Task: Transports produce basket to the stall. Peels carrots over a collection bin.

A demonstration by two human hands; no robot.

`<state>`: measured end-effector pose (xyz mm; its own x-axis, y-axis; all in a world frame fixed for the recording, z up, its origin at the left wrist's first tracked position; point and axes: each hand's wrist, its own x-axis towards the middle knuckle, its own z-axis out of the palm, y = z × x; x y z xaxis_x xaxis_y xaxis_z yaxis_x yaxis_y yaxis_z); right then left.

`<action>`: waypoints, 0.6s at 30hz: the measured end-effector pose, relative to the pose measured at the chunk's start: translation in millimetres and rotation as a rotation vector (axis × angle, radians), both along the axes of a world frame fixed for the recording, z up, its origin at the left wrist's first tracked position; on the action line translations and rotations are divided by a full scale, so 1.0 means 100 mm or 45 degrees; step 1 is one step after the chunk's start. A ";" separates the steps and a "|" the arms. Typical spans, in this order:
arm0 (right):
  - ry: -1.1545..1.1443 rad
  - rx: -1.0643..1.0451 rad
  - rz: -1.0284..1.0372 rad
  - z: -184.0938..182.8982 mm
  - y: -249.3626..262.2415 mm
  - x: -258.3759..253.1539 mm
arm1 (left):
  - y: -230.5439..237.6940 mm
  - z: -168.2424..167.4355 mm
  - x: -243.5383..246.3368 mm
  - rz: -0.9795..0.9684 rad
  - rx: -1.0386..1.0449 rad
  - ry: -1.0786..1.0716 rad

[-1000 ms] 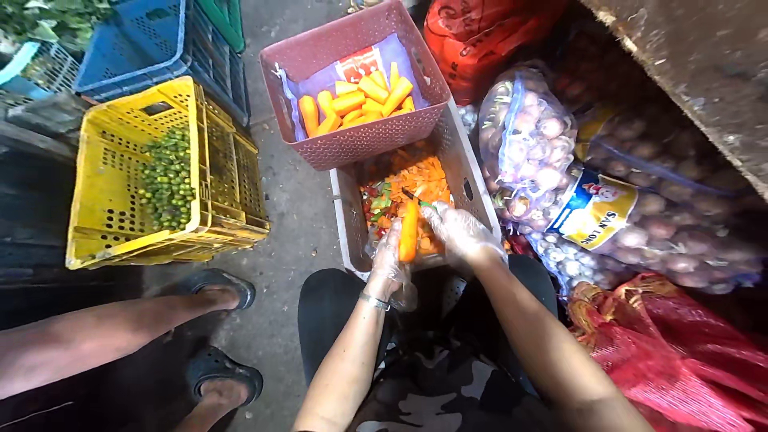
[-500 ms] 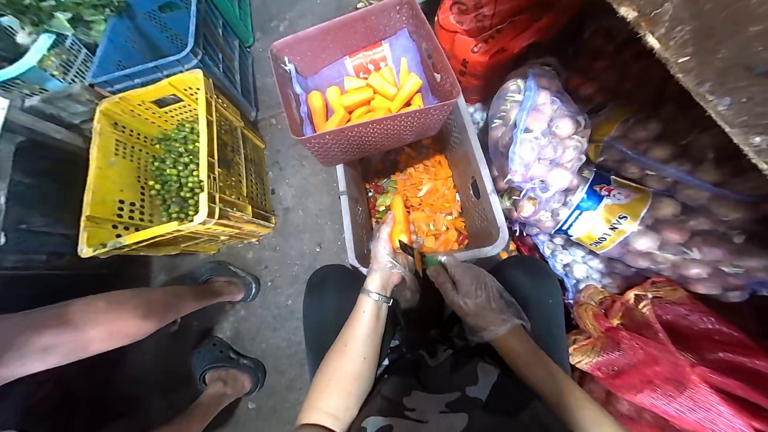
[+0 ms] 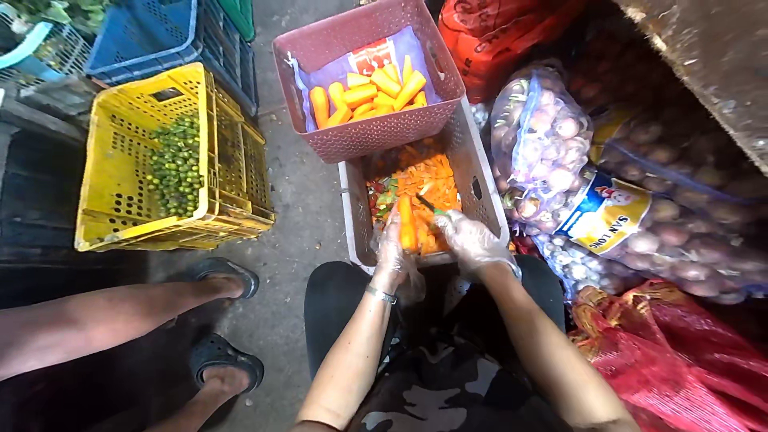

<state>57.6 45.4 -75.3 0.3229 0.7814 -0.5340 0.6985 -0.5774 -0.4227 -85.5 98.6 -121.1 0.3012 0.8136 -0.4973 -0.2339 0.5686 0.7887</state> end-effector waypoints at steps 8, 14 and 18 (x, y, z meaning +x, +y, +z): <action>0.157 0.344 0.315 -0.03 -0.33 -0.09 | 0.10 0.05 -0.01 0.160 -0.068 0.009; 0.052 0.164 0.320 -0.01 -0.14 -0.10 | 0.06 0.07 0.00 0.121 -0.119 0.035; 0.068 0.120 0.273 -0.07 0.11 -0.05 | 0.06 0.07 0.02 0.122 -0.247 -0.067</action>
